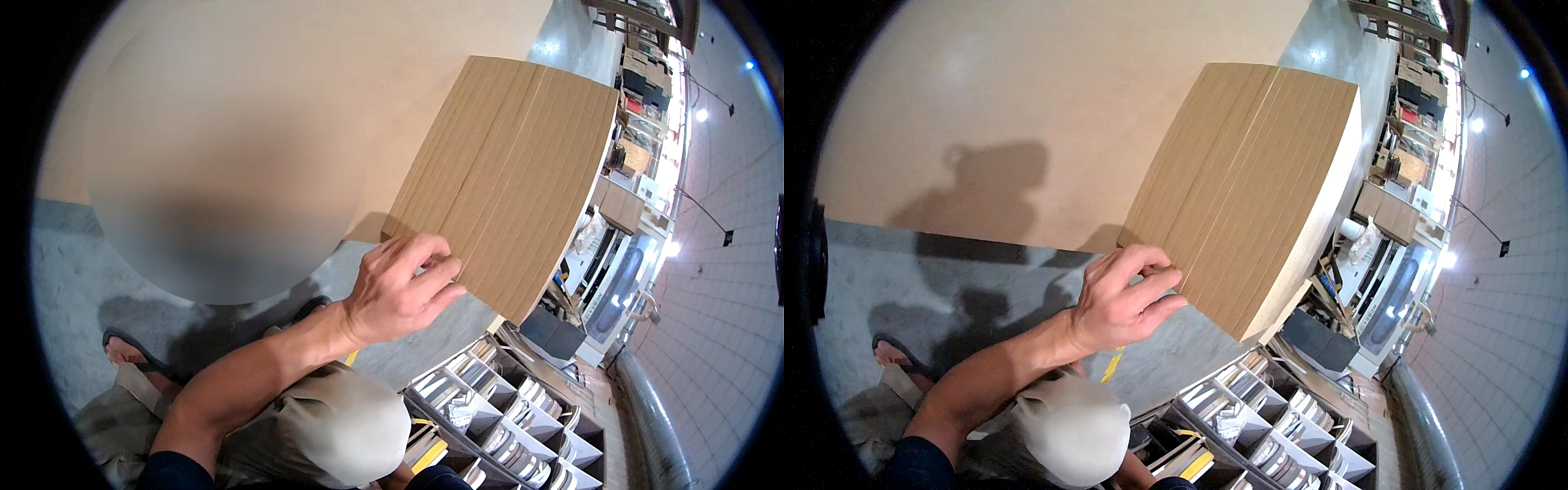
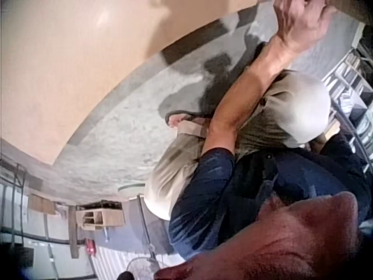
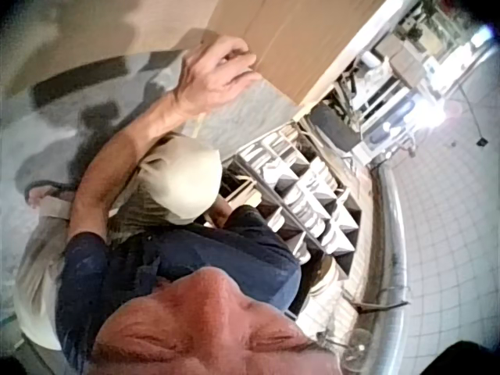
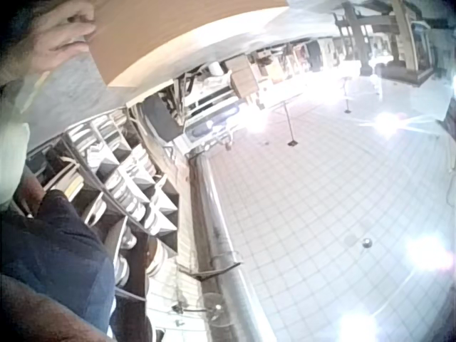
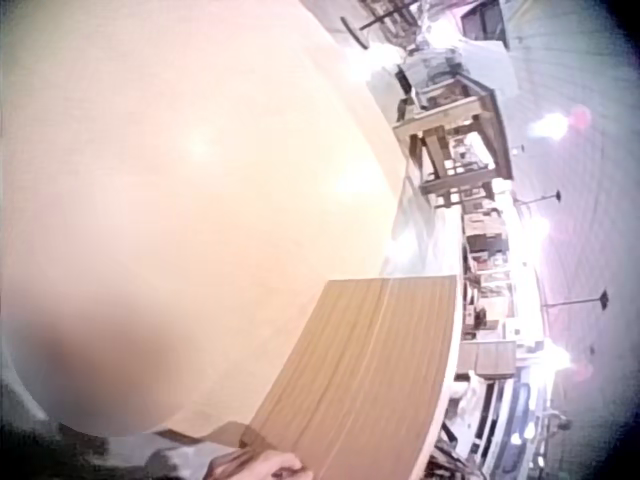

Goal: The person picks up, stacks, and aligns thin wood boards on a workbench and a larger piece of wood, using a pencil to mark a board before moving it.

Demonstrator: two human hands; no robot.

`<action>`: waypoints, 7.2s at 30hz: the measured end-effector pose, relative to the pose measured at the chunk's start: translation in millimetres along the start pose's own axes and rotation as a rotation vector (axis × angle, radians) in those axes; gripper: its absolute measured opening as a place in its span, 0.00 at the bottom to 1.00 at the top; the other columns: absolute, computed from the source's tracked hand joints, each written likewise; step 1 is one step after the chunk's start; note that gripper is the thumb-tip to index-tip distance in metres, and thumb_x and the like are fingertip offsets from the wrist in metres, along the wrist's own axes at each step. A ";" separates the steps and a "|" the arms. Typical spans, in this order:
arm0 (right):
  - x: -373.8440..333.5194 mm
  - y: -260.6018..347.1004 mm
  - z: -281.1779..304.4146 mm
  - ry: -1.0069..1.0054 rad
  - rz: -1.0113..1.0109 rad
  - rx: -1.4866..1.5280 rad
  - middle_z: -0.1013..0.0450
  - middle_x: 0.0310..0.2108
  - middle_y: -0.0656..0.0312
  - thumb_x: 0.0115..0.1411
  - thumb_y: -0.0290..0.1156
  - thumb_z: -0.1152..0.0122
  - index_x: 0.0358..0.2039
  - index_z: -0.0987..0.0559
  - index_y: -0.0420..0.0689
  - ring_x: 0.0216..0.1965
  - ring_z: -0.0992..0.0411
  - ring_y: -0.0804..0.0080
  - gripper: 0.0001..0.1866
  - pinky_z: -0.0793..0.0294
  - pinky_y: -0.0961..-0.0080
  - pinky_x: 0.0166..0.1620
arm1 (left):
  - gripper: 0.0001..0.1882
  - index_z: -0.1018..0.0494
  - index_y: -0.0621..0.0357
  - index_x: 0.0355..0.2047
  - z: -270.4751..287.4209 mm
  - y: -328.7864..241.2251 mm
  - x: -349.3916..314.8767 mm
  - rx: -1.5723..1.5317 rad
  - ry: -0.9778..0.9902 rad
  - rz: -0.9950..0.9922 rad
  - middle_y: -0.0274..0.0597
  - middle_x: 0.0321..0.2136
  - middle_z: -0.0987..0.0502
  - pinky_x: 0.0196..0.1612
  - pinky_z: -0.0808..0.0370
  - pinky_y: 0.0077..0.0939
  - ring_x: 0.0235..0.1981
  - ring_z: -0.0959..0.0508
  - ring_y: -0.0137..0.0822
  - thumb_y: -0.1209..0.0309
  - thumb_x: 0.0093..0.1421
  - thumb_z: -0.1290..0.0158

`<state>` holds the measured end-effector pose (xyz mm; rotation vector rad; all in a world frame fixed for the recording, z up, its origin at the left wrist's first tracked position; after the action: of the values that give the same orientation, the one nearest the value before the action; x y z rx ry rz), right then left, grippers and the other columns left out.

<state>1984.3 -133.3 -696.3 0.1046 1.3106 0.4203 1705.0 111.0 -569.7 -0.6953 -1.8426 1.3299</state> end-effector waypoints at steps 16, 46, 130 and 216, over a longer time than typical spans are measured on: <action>6.3 -11.5 -1.3 0.001 -0.008 0.017 0.32 0.54 0.48 0.64 0.39 0.44 0.59 0.38 0.29 0.52 0.32 0.64 0.31 0.33 0.70 0.55 | 0.22 0.19 0.49 0.39 -3.7 -11.1 2.6 0.011 0.039 -0.228 0.38 0.35 0.27 0.31 0.25 0.27 0.31 0.24 0.35 0.79 0.39 0.39; -10.3 292.1 37.9 -0.361 1.007 -0.231 0.25 0.38 0.60 0.57 0.27 0.37 0.46 0.25 0.33 0.39 0.29 0.76 0.17 0.29 0.77 0.44 | 0.32 0.30 0.68 0.50 7.6 40.2 -10.1 0.396 0.273 -0.104 0.54 0.50 0.28 0.48 0.26 0.35 0.47 0.25 0.49 0.70 0.44 0.35; -215.7 269.1 -37.7 0.184 1.128 -0.251 0.22 0.37 0.51 0.61 0.41 0.47 0.42 0.21 0.34 0.40 0.25 0.61 0.21 0.27 0.63 0.45 | 0.14 0.28 0.64 0.33 188.4 -157.4 106.5 1.009 0.987 0.031 0.51 0.28 0.25 0.37 0.27 0.44 0.32 0.23 0.51 0.65 0.53 0.43; -877.3 1100.0 -1669.2 0.376 2.126 -0.879 0.29 0.49 0.45 0.52 0.36 0.35 0.54 0.29 0.38 0.47 0.27 0.53 0.30 0.27 0.65 0.49 | 0.42 0.38 0.54 0.61 1413.5 -586.8 1064.3 1.108 -0.715 0.422 0.61 0.56 0.43 0.58 0.40 0.49 0.57 0.42 0.58 0.55 0.48 0.36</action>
<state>-38.0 298.4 3.3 0.6915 0.7375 2.8290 -65.0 -14.2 1.6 0.0391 -1.0679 2.7660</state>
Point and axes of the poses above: each hand's wrist, its own x-axis towards the middle knuckle, its own z-axis out of the back of the hand, y = z × x, the point moved 5 cm from there along x, towards the middle knuckle
